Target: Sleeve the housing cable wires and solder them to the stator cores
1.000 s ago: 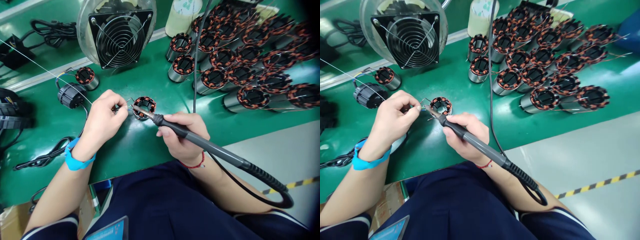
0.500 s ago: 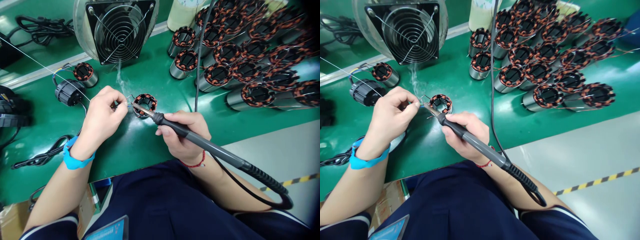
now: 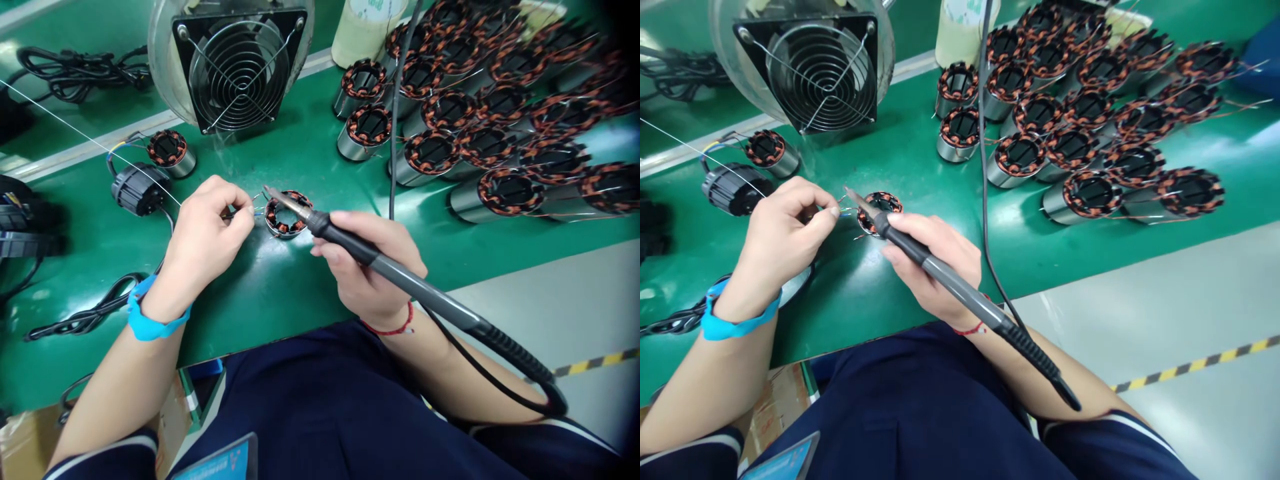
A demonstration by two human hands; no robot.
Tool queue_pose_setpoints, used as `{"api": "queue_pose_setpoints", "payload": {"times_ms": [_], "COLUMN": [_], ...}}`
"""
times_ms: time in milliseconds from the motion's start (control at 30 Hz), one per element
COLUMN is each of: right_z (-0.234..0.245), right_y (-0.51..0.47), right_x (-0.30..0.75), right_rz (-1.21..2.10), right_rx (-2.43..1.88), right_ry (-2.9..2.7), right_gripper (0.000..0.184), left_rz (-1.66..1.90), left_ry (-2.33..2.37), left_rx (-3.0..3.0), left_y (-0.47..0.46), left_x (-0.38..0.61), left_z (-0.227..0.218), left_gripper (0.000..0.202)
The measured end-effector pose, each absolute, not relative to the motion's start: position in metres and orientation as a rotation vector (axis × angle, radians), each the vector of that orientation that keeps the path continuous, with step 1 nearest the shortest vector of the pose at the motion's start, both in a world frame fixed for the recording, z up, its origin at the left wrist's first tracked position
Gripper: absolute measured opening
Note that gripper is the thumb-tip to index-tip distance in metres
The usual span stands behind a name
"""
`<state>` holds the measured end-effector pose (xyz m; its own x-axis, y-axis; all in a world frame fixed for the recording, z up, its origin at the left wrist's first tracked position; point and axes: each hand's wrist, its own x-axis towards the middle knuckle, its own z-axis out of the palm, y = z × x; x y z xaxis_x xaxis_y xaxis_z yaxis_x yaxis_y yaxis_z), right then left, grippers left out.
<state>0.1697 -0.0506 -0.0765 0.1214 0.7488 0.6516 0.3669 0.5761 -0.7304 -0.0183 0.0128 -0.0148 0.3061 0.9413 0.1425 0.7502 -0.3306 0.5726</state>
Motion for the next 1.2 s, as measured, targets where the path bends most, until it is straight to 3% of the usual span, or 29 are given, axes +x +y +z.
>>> {"api": "queue_pose_setpoints", "payload": {"times_ms": [267, 433, 833, 1200], "right_z": [-0.041, -0.049, -0.061, -0.054], "right_y": [-0.02, -0.011, -0.016, -0.017], "right_x": [0.162, 0.154, 0.14, 0.136], "right_rz": [0.625, 0.554, 0.371, 0.422], "right_rx": [-1.071, -1.133, -1.227, -1.192], "right_ry": [-1.707, -1.792, -1.757, -1.697], "right_gripper": [0.032, 0.042, 0.038, 0.041], "left_rz": [0.628, 0.619, 0.586, 0.704], "left_ry": [1.522, 1.532, 1.431, 1.371], "left_rx": [2.191, 2.195, 2.111, 2.244], "left_y": [0.014, 0.014, 0.015, 0.007], "left_x": [-0.018, -0.018, -0.025, -0.026], "left_z": [-0.013, -0.013, -0.01, -0.008], "left_gripper": [0.012, 0.012, 0.012, 0.016]}}
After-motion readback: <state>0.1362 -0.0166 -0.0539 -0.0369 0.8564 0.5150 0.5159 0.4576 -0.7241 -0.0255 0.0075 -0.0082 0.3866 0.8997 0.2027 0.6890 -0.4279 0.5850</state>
